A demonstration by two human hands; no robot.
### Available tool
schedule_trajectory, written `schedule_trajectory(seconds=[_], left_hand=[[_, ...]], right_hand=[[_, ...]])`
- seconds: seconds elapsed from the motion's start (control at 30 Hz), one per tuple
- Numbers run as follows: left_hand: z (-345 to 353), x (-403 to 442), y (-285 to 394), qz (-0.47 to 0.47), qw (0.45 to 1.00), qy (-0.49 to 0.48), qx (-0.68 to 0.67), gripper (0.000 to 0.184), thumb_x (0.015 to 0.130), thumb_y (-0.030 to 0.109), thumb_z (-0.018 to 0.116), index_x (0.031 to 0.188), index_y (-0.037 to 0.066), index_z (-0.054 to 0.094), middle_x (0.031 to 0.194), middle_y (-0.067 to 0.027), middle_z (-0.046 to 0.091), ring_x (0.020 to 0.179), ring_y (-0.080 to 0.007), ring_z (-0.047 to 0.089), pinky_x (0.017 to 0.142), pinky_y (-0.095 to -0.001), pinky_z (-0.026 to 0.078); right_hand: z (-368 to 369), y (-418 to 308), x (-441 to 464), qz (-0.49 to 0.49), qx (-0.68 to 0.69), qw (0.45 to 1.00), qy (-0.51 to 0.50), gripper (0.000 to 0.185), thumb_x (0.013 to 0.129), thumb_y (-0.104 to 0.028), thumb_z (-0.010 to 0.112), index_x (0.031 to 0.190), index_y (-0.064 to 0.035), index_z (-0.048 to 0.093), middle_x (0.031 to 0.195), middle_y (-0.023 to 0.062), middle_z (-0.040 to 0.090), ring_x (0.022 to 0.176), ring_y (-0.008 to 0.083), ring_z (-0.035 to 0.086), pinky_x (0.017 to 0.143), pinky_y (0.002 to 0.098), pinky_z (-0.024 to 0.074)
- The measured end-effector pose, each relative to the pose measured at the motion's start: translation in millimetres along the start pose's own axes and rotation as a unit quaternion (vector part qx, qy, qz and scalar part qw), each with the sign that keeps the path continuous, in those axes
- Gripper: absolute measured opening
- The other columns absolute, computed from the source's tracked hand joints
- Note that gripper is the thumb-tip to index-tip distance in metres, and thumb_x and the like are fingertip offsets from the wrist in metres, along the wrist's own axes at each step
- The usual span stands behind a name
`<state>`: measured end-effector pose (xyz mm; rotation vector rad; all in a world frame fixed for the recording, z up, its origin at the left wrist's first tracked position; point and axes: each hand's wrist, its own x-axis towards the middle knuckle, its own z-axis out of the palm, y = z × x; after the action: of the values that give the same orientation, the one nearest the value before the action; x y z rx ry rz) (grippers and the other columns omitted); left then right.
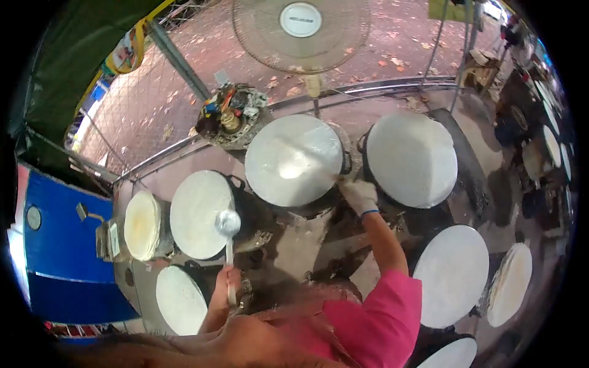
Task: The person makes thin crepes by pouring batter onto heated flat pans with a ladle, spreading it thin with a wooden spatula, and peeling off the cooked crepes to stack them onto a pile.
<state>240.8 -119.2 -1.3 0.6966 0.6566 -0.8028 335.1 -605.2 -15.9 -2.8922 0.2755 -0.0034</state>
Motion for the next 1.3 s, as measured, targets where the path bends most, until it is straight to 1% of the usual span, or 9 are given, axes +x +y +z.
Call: schedule_trajectory(seconds=[0.07,0.17,0.47,0.67,0.7,0.9,1.03,1.13,1.3], left_hand=[[4,38,25,-0.015,0.999,-0.036,0.014,0.035,0.088,0.024,0.046,0.056,0.017,0.032,0.045,0.0045,0.029,0.035,-0.0082,0.029,0.033,-0.0240,0.024],[76,66,43,0.065,0.998,0.002,0.014,0.033,0.087,0.015,0.046,0.058,0.017,0.031,0.045,0.0041,0.030,0.034,-0.0083,0.029,0.032,-0.0245,0.024],[162,167,8,0.236,0.960,-0.015,0.150,0.007,0.083,0.009,0.050,0.079,0.008,0.044,0.055,-0.0028,0.042,0.040,-0.0120,0.037,0.037,-0.0271,0.032],[125,64,18,0.106,0.972,-0.166,0.127,0.017,0.087,0.018,0.051,0.101,0.014,0.043,0.053,0.0021,0.039,0.041,-0.0101,0.042,0.036,-0.0231,0.033],[114,45,5,0.134,0.971,-0.017,0.198,0.019,0.087,0.017,0.050,0.103,0.016,0.039,0.053,0.0028,0.038,0.037,-0.0088,0.036,0.035,-0.0234,0.030],[99,30,9,-0.151,0.975,-0.163,-0.007,0.026,0.092,0.028,0.046,0.070,0.012,0.042,0.046,0.0052,0.030,0.036,-0.0036,0.029,0.032,-0.0185,0.027],[94,9,3,-0.163,0.969,-0.185,-0.020,0.037,0.093,0.034,0.042,0.063,0.012,0.040,0.045,0.0037,0.030,0.035,-0.0059,0.030,0.031,-0.0199,0.027],[71,15,-7,-0.191,0.938,-0.267,0.111,0.042,0.093,0.039,0.040,0.058,0.015,0.035,0.047,0.0058,0.031,0.035,-0.0045,0.028,0.032,-0.0194,0.024],[69,34,-61,-0.271,0.951,-0.148,0.012,0.040,0.092,0.035,0.041,0.059,0.013,0.038,0.046,0.0038,0.032,0.033,-0.0066,0.028,0.030,-0.0218,0.024]], right_hand=[[17,12,-6,0.130,0.073,0.987,0.059,0.029,0.084,-0.039,0.051,0.087,-0.0140,0.065,0.073,0.0142,0.063,0.070,0.0335,0.062,0.065,0.0438,0.0491],[36,1,-26,0.026,0.004,1.000,-0.005,0.032,0.086,-0.041,0.045,0.092,-0.0150,0.062,0.076,0.0158,0.063,0.073,0.0338,0.063,0.065,0.0452,0.0490],[71,-44,-97,0.091,0.002,0.996,-0.016,0.027,0.085,-0.039,0.048,0.092,-0.0171,0.062,0.082,0.0164,0.063,0.076,0.0326,0.063,0.067,0.0444,0.0502],[39,-71,-139,0.026,0.069,0.994,0.084,0.024,0.080,-0.035,0.058,0.097,-0.0196,0.063,0.074,0.0150,0.061,0.064,0.0337,0.060,0.057,0.0444,0.0473],[21,-75,-148,0.013,0.061,0.994,0.091,0.023,0.079,-0.032,0.059,0.097,-0.0186,0.063,0.074,0.0151,0.060,0.066,0.0338,0.059,0.058,0.0440,0.0464],[23,-95,-170,-0.007,-0.009,0.972,0.234,0.032,0.080,-0.032,0.059,0.103,-0.0097,0.059,0.073,0.0135,0.061,0.063,0.0329,0.059,0.057,0.0452,0.0459],[-2,-104,-150,0.123,0.035,0.992,-0.009,0.034,0.084,-0.040,0.051,0.101,-0.0108,0.057,0.081,0.0159,0.063,0.074,0.0356,0.061,0.065,0.0469,0.0472],[31,-57,-135,0.205,0.023,0.978,-0.037,0.032,0.085,-0.039,0.048,0.102,-0.0131,0.057,0.084,0.0178,0.063,0.079,0.0346,0.061,0.069,0.0463,0.0480],[-5,42,-179,0.394,0.183,0.886,0.161,0.035,0.084,-0.036,0.050,0.110,-0.0136,0.058,0.090,0.0170,0.064,0.082,0.0355,0.061,0.072,0.0443,0.0465]])
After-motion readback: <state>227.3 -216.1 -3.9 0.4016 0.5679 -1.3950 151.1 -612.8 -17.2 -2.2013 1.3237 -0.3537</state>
